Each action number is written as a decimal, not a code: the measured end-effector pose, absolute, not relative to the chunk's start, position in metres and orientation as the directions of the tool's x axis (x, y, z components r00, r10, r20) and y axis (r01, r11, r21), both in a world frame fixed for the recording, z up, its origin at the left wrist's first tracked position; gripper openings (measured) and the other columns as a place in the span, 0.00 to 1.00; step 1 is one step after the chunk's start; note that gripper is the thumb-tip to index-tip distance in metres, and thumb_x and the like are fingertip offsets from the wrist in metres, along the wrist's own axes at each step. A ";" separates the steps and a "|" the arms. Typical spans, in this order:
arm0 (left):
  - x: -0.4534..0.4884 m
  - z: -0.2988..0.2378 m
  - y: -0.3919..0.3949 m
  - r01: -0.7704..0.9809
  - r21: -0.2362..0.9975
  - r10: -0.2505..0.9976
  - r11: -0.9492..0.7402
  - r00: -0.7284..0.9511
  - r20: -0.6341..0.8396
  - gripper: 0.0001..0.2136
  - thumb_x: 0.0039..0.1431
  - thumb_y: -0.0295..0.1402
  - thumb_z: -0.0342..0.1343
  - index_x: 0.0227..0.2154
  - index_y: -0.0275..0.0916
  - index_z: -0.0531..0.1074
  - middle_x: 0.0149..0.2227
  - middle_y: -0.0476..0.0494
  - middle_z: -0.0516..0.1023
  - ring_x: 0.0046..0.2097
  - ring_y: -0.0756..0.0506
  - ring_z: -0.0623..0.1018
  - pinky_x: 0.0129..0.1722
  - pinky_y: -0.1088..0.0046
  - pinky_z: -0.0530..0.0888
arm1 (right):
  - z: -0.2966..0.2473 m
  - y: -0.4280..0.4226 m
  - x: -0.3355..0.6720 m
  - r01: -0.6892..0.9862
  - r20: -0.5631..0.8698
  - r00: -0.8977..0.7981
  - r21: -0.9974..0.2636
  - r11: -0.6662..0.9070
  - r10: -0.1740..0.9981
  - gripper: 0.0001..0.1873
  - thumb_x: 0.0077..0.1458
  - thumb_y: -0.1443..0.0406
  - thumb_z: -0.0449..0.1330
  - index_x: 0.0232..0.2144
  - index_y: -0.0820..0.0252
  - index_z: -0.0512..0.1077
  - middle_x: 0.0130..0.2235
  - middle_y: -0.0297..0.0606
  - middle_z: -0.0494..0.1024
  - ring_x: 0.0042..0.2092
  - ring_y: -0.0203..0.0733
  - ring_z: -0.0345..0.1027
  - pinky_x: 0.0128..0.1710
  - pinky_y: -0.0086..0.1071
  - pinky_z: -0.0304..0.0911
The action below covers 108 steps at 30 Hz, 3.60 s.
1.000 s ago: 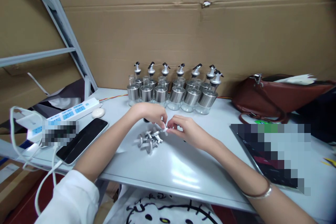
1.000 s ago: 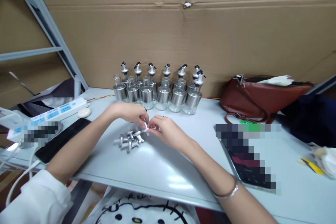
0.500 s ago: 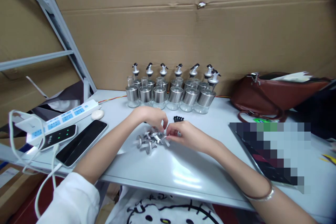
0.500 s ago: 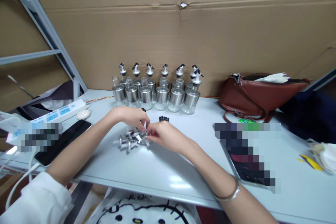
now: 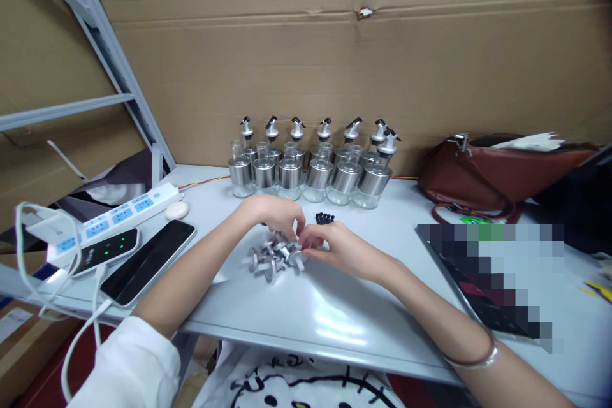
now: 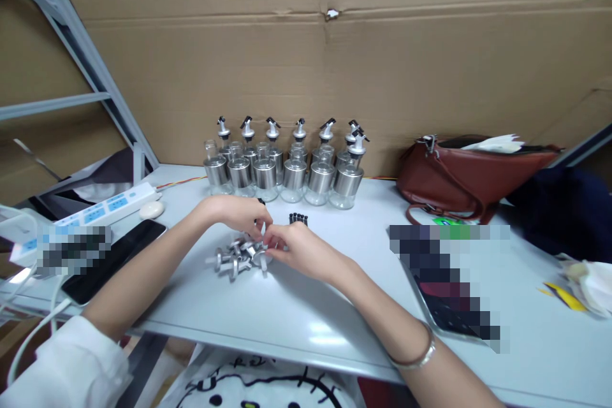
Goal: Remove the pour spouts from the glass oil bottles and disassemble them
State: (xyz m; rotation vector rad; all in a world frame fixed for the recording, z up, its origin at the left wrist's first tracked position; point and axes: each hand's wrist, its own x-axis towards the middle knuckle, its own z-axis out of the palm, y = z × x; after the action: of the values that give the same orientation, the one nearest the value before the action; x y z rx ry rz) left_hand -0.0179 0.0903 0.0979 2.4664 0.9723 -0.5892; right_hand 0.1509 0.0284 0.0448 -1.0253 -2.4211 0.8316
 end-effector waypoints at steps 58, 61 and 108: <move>-0.017 0.075 0.025 0.281 0.814 0.667 -0.508 0.726 0.166 0.47 0.40 0.48 0.67 0.63 0.45 0.52 0.55 0.39 0.68 0.60 0.34 0.64 0.58 0.54 0.63 | 0.093 -0.004 0.135 0.016 0.418 -0.035 -0.908 0.418 0.908 0.14 0.50 0.56 0.62 0.30 0.56 0.61 0.19 0.25 0.69 0.21 0.33 0.64 0.22 0.27 0.60; -0.018 0.067 0.020 0.292 0.858 0.710 -0.422 0.696 0.112 0.47 0.38 0.45 0.69 0.61 0.42 0.54 0.50 0.40 0.70 0.56 0.34 0.68 0.54 0.55 0.67 | 0.086 -0.007 0.129 -0.018 0.393 -0.121 -0.919 0.394 0.911 0.12 0.52 0.59 0.60 0.30 0.56 0.61 0.19 0.26 0.70 0.21 0.34 0.65 0.23 0.28 0.61; -0.013 0.062 0.018 0.023 0.938 0.359 -0.346 0.927 0.110 0.19 0.37 0.25 0.66 0.37 0.37 0.73 0.38 0.46 0.77 0.43 0.43 0.77 0.47 0.66 0.76 | 0.092 -0.027 0.130 -0.179 0.558 -0.400 -0.826 0.535 0.727 0.18 0.60 0.59 0.53 0.20 0.59 0.68 0.30 0.36 0.73 0.27 0.34 0.69 0.30 0.31 0.67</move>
State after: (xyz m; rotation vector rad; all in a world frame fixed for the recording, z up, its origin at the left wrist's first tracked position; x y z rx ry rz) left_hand -0.0128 0.0183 0.0619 1.9013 0.2793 0.3546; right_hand 0.1299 -0.0274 0.0917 -0.4641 -1.7085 1.0625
